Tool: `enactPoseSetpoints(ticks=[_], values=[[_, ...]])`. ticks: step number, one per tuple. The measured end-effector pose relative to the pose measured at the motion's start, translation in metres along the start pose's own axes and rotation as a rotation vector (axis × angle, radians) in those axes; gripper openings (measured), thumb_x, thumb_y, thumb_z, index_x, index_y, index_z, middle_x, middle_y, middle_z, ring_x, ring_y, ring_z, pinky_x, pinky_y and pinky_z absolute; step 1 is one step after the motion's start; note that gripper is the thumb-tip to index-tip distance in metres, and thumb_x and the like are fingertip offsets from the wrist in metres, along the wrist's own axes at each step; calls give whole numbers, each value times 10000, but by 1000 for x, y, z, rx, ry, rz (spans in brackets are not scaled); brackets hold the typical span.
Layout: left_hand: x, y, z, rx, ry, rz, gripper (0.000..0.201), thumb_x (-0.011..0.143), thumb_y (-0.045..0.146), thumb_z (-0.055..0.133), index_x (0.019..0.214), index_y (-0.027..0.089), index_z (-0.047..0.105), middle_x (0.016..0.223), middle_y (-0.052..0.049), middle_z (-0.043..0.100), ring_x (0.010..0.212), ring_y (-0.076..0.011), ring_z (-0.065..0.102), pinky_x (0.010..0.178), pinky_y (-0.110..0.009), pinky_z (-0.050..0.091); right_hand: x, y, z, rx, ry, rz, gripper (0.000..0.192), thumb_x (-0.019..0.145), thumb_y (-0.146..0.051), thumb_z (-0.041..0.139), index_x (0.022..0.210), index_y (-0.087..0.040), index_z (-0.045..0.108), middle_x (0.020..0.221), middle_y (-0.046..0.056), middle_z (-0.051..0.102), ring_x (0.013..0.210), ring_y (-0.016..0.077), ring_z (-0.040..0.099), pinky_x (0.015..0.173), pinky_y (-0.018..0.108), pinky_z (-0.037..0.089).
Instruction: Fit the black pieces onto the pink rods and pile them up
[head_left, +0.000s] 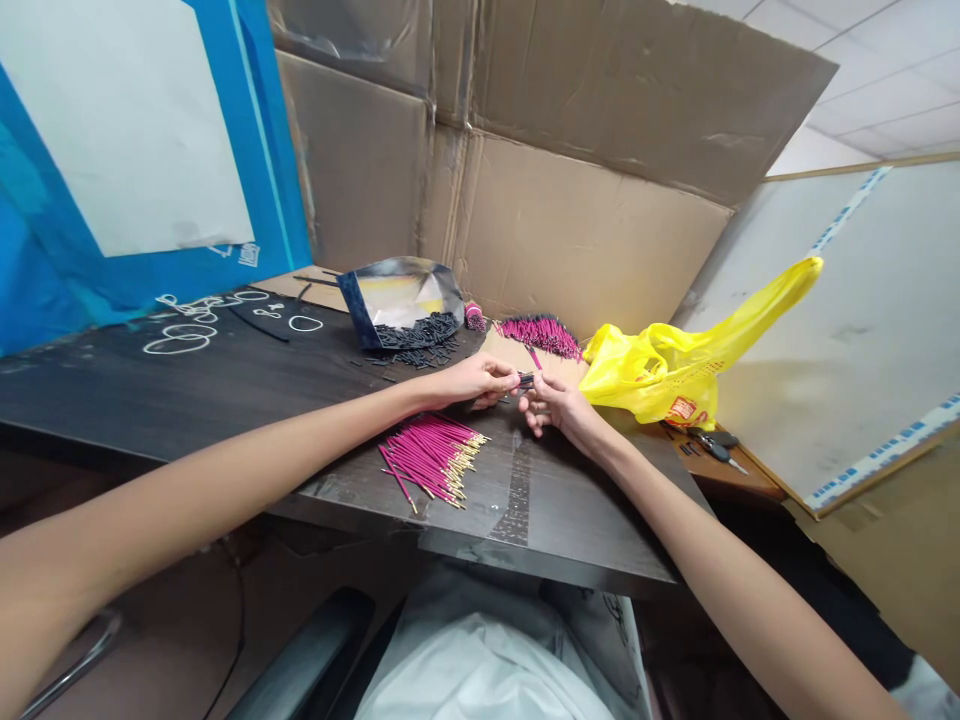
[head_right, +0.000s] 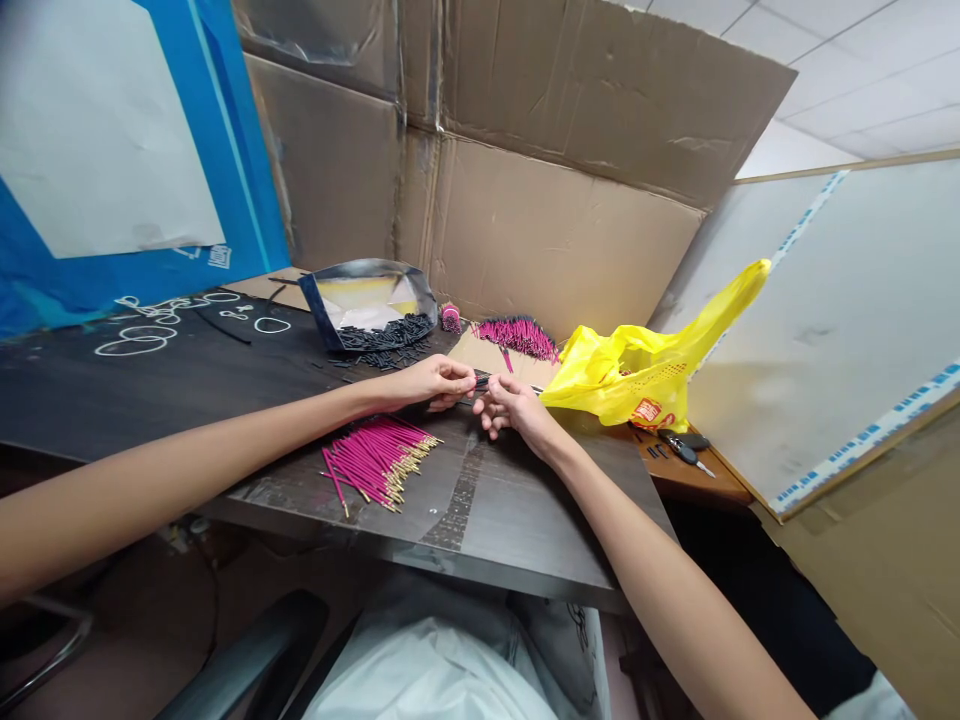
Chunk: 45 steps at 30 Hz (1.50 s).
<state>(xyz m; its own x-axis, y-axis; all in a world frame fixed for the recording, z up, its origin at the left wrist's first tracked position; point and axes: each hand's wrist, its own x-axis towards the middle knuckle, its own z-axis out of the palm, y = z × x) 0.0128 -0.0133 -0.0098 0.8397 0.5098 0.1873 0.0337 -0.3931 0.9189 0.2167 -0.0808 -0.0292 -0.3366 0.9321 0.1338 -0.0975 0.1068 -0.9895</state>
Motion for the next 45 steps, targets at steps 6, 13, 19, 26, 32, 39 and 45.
enactPoseSetpoints(ticks=[6,13,19,26,32,39,45], values=[[0,2,-8,-46,80,9,346,936,478,625,807,159,584,558,72,345,445,-59,302,431,-200,277,5,2,-2,-278,171,-159,397,876,-609,611,941,-218,590,783,13,636,597,147,568,467,254,457],[-5,11,-23,57,219,24,336,938,434,625,753,158,575,545,58,367,441,-63,316,427,-210,257,9,7,2,-1051,186,-332,138,900,-321,632,967,-224,704,911,43,708,825,199,618,798,348,476],[-3,5,-18,95,193,-18,325,910,436,647,760,152,600,515,66,355,420,-63,304,425,-206,246,18,8,16,-1352,202,-210,45,897,-248,634,869,-230,664,918,66,697,818,219,614,680,306,390],[2,-7,-21,109,61,-78,390,889,497,648,714,164,545,524,73,341,421,-63,284,414,-207,244,10,8,-2,-1285,264,-249,87,936,-173,459,882,-209,518,908,98,657,846,234,587,712,316,401],[1,-2,-21,208,-10,-102,384,895,511,622,751,156,587,534,61,364,435,-69,280,425,-219,180,8,6,-16,-1030,285,-406,122,948,-259,443,829,-234,453,791,27,589,770,201,540,736,305,420],[-3,5,-17,268,-14,-88,375,887,497,613,721,166,564,551,53,376,457,-81,294,455,-243,184,7,4,-9,-1015,254,-407,111,939,-263,436,832,-236,446,790,22,580,774,202,536,749,311,421],[-3,6,-16,348,-35,-50,354,891,465,583,723,154,596,565,43,381,490,-90,305,492,-256,182,3,0,-6,-1065,218,-418,113,935,-246,428,826,-232,455,787,37,586,769,208,527,753,323,417]])
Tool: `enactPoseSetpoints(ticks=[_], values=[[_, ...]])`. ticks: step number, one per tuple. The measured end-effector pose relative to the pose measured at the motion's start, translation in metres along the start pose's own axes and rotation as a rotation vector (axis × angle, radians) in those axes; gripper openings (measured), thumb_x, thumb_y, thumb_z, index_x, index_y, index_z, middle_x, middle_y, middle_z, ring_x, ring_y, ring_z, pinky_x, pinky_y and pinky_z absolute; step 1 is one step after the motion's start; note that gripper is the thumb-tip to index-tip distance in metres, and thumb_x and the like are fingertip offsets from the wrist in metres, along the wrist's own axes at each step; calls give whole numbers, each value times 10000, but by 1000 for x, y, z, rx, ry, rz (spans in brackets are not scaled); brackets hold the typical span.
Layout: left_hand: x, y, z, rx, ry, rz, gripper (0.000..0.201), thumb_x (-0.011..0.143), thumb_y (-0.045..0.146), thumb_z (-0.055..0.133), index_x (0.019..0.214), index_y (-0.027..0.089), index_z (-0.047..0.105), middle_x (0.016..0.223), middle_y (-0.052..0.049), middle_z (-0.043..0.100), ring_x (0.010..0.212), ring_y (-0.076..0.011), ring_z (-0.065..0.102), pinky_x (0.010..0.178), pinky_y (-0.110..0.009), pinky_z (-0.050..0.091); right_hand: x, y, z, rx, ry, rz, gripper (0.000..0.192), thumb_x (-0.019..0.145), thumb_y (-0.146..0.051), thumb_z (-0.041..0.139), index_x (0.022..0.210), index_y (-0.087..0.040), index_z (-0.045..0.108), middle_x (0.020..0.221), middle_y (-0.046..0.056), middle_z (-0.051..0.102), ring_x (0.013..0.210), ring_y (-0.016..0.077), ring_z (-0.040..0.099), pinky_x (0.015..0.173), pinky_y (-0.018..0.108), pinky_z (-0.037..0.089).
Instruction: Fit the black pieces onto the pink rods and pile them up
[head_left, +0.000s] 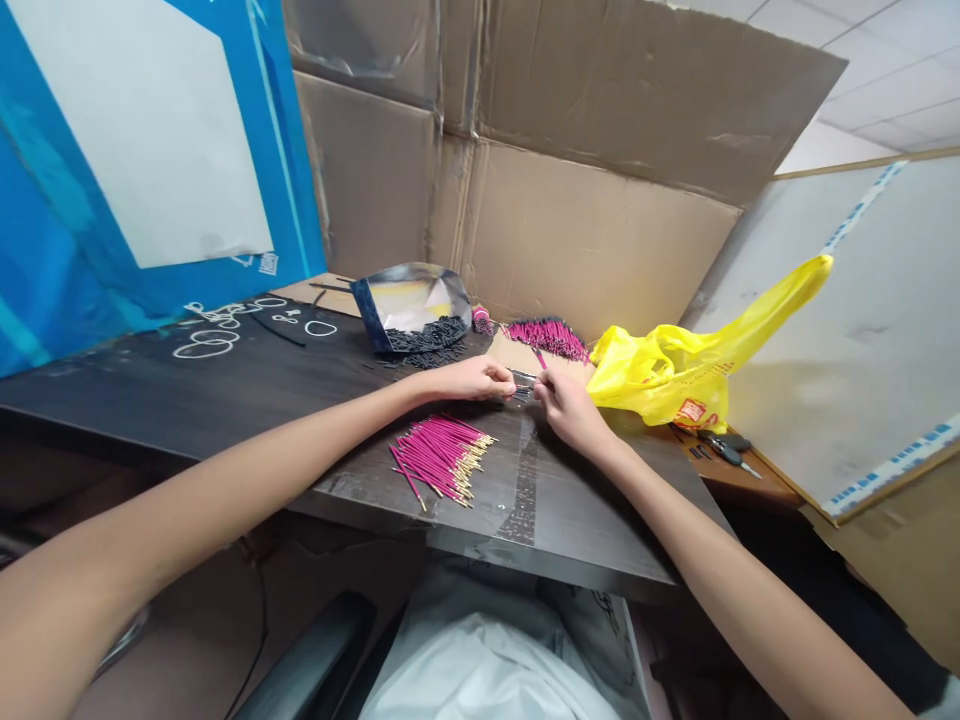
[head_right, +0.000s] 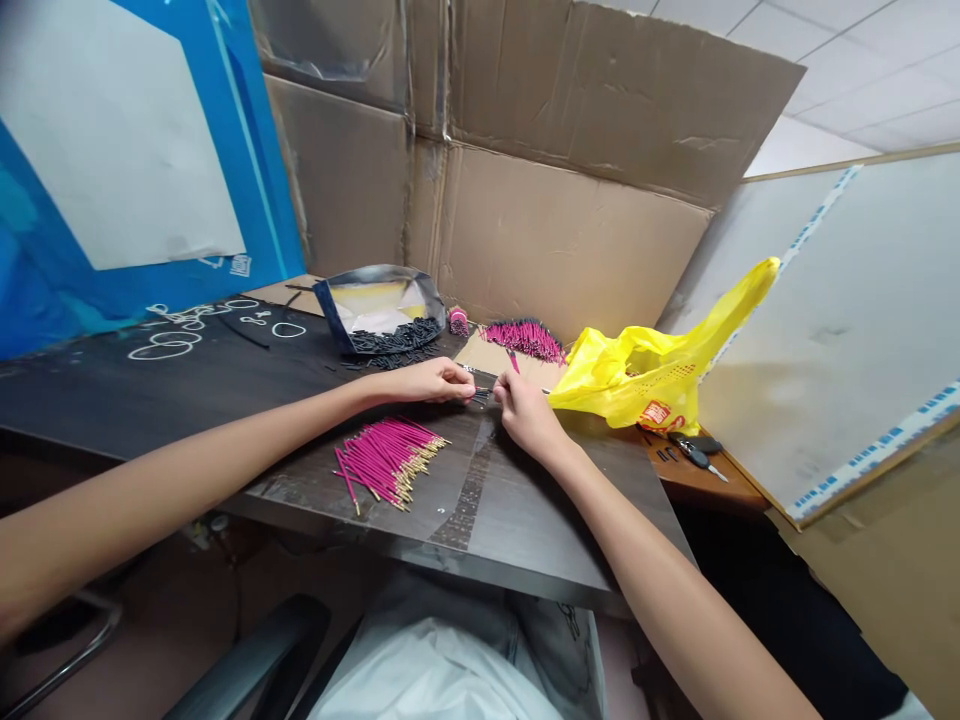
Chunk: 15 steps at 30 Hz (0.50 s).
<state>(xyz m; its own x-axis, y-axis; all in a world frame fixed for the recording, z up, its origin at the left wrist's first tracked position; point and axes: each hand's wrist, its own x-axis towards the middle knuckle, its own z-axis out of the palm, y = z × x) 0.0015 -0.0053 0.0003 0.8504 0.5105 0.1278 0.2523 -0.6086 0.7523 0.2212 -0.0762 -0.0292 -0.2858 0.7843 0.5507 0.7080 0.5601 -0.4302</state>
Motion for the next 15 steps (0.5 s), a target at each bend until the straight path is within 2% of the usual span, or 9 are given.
enactPoseSetpoints(ticks=[6,15], values=[[0,0,0,51,15,29,322,866,420,585,707,142,622,588,37,397,535,-98,327,529,-252,220,0,-6,-2,-65,5,-10,71,898,-209,459,841,-224,499,819,68,619,826,233,539,776,345,417],[4,-5,3,105,22,26,325,866,423,580,736,135,657,611,26,444,566,-107,374,557,-244,266,0,-8,2,113,38,-21,94,882,-211,528,973,-231,536,896,54,639,860,222,596,793,344,469]])
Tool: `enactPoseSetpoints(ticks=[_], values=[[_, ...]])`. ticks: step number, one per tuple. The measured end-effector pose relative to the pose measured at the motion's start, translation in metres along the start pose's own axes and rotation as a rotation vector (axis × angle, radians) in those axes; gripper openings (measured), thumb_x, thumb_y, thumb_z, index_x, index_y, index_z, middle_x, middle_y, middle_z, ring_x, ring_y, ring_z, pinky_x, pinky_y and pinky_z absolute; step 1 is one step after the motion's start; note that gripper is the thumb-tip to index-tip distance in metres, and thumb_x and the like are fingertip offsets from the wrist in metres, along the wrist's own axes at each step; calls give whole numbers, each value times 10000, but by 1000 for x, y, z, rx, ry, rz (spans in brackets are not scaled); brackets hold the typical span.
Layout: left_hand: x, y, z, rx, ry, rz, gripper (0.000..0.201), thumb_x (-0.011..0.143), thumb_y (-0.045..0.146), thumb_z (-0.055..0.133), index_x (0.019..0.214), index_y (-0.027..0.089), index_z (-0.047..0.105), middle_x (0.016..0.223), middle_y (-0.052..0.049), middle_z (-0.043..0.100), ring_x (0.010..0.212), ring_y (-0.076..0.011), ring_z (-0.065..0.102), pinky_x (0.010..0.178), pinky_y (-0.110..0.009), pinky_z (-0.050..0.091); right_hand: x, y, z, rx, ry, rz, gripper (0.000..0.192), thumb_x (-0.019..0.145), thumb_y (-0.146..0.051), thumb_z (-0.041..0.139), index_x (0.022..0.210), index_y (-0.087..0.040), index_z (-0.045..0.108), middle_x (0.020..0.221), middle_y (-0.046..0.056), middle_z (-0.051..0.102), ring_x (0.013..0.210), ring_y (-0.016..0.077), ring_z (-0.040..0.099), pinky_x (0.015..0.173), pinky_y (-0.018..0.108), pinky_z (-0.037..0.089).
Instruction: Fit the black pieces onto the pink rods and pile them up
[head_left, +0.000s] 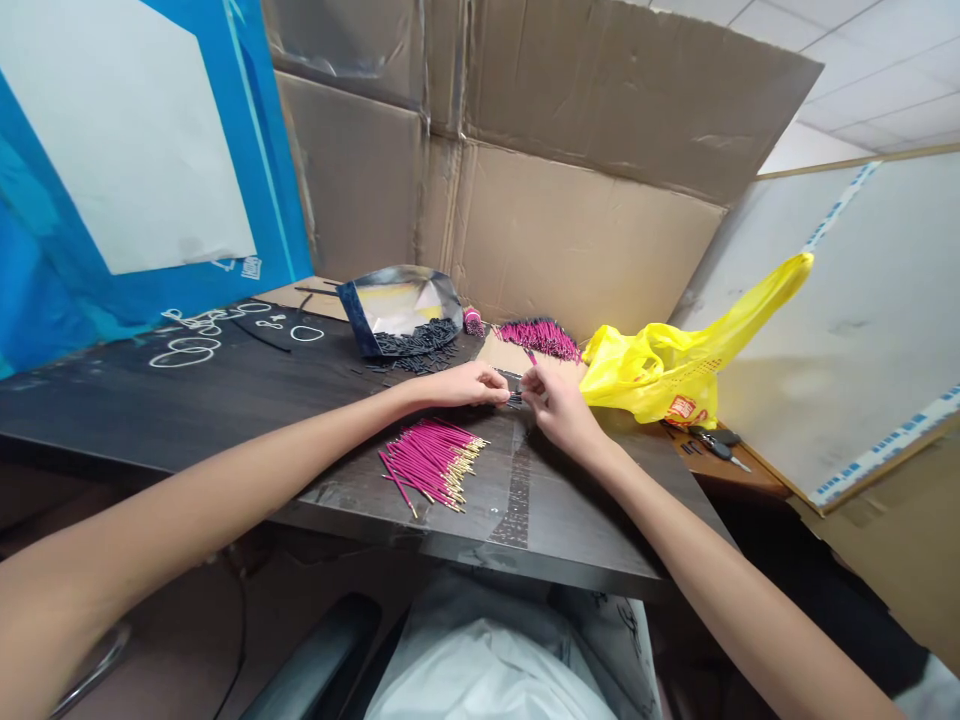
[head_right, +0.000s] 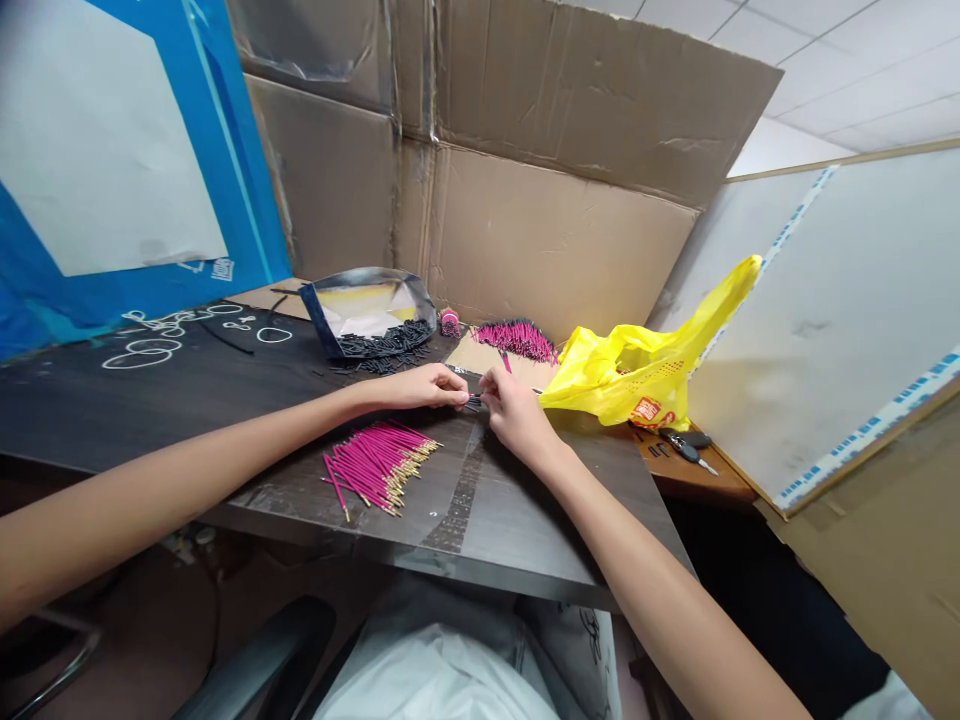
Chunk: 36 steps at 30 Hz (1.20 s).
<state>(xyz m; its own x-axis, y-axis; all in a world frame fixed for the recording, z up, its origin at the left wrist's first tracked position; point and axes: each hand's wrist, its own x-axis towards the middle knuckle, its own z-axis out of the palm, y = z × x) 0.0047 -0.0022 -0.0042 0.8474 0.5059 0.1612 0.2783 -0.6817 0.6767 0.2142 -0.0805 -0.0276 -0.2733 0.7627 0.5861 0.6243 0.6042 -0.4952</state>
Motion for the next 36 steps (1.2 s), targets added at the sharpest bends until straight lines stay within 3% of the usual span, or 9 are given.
enactPoseSetpoints(ticks=[13,24,36], values=[[-2,7,6,77,52,24,357,896,413,543,644,173,459,634,39,327,580,-104,296,566,-268,198,-2,-2,-2,47,55,14,74,921,-245,543,959,-229,604,865,49,685,824,218,632,772,344,483],[-3,4,6,-136,25,-7,374,901,461,564,674,168,519,582,47,370,522,-96,314,533,-264,222,-2,-4,1,-23,149,-61,43,914,-212,568,932,-219,607,868,43,680,844,208,622,762,321,491],[-1,10,9,-56,70,14,347,887,427,552,670,156,548,594,39,407,556,-101,359,561,-256,254,0,-2,-1,-98,109,-29,97,943,-194,515,934,-217,610,867,40,685,811,201,608,749,300,453]])
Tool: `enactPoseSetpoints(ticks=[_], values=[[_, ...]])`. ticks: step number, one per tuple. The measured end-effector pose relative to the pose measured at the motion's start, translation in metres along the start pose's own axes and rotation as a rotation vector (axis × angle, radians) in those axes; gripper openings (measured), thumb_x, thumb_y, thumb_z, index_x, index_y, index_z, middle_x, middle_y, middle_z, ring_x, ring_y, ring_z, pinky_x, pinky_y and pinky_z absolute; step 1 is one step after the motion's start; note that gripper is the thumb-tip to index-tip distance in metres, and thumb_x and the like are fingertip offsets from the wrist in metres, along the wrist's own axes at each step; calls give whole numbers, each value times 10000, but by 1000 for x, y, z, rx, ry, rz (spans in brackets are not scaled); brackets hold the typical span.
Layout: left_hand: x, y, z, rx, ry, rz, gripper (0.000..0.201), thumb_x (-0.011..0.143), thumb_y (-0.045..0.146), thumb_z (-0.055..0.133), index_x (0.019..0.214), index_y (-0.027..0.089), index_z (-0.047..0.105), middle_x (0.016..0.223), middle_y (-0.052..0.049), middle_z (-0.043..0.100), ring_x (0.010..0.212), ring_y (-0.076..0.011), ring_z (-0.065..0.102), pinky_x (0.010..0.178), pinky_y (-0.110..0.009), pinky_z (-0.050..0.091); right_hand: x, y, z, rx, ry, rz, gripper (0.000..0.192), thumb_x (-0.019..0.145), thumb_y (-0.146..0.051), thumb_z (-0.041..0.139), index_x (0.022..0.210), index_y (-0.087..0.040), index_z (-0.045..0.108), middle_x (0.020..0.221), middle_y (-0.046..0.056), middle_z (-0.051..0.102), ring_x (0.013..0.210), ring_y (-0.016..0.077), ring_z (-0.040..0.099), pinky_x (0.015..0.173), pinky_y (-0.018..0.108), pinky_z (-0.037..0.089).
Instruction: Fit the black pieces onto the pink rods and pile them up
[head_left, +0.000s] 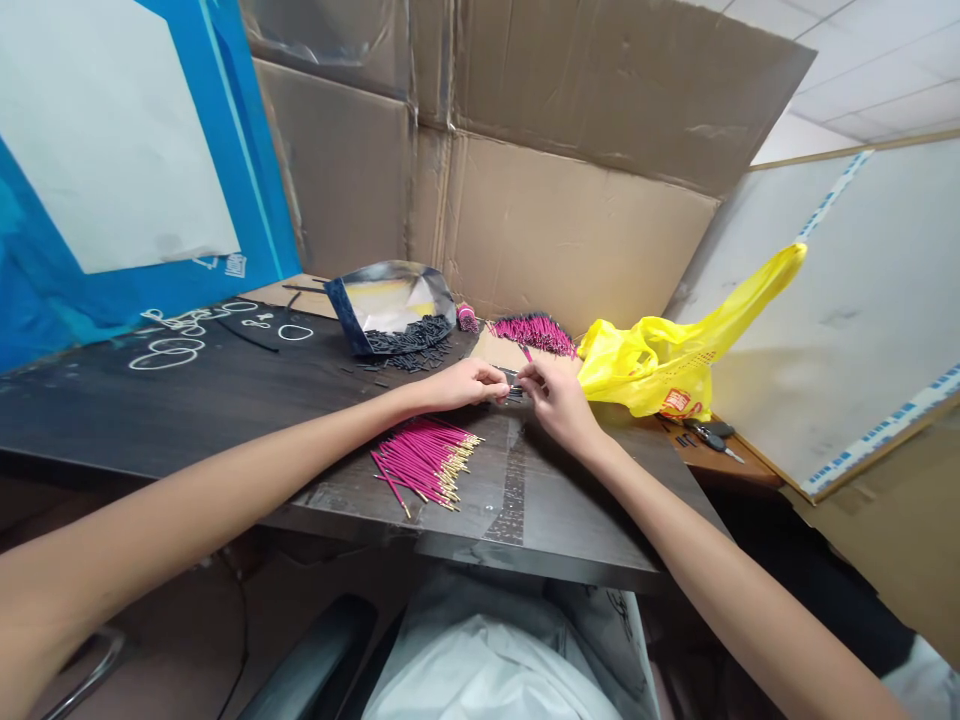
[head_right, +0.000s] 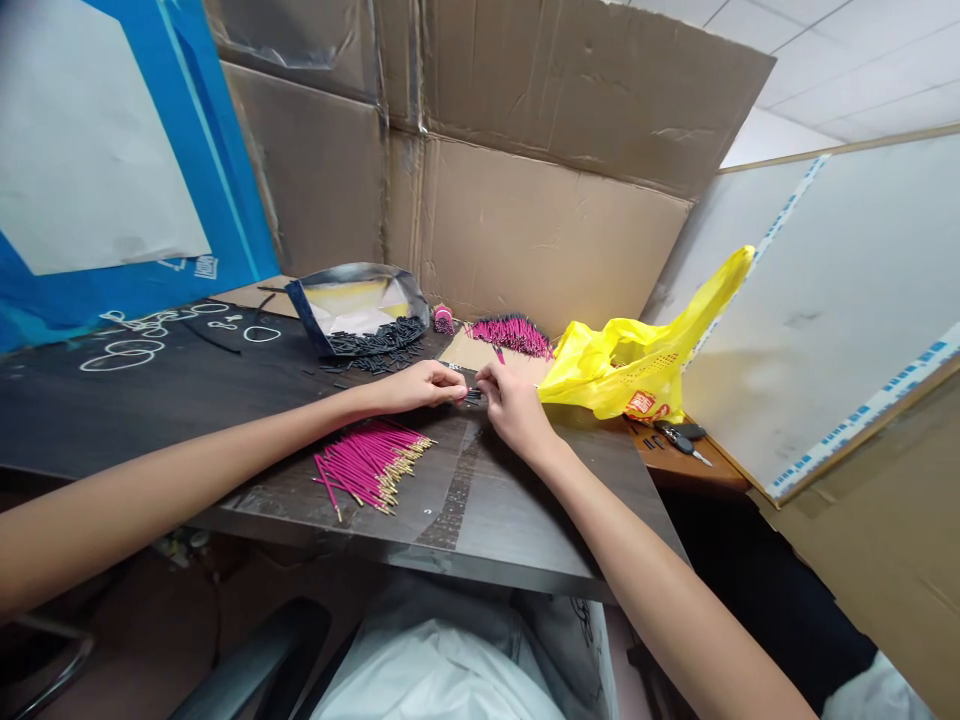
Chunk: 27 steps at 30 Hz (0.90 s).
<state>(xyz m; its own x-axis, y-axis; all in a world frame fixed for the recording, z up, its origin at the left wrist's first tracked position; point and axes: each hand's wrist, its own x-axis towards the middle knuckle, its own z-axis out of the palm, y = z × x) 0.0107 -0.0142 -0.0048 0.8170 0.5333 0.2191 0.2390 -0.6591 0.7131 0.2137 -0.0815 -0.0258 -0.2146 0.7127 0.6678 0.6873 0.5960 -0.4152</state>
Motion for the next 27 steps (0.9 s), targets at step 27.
enactPoseSetpoints(ticks=[27], values=[[0,-1,0,27,17,38,355,883,415,557,637,168,492,610,42,377,575,-100,344,574,-271,229,1,2,-1,51,-38,38,93,927,-262,548,866,-215,600,862,44,679,828,208,614,763,311,459]])
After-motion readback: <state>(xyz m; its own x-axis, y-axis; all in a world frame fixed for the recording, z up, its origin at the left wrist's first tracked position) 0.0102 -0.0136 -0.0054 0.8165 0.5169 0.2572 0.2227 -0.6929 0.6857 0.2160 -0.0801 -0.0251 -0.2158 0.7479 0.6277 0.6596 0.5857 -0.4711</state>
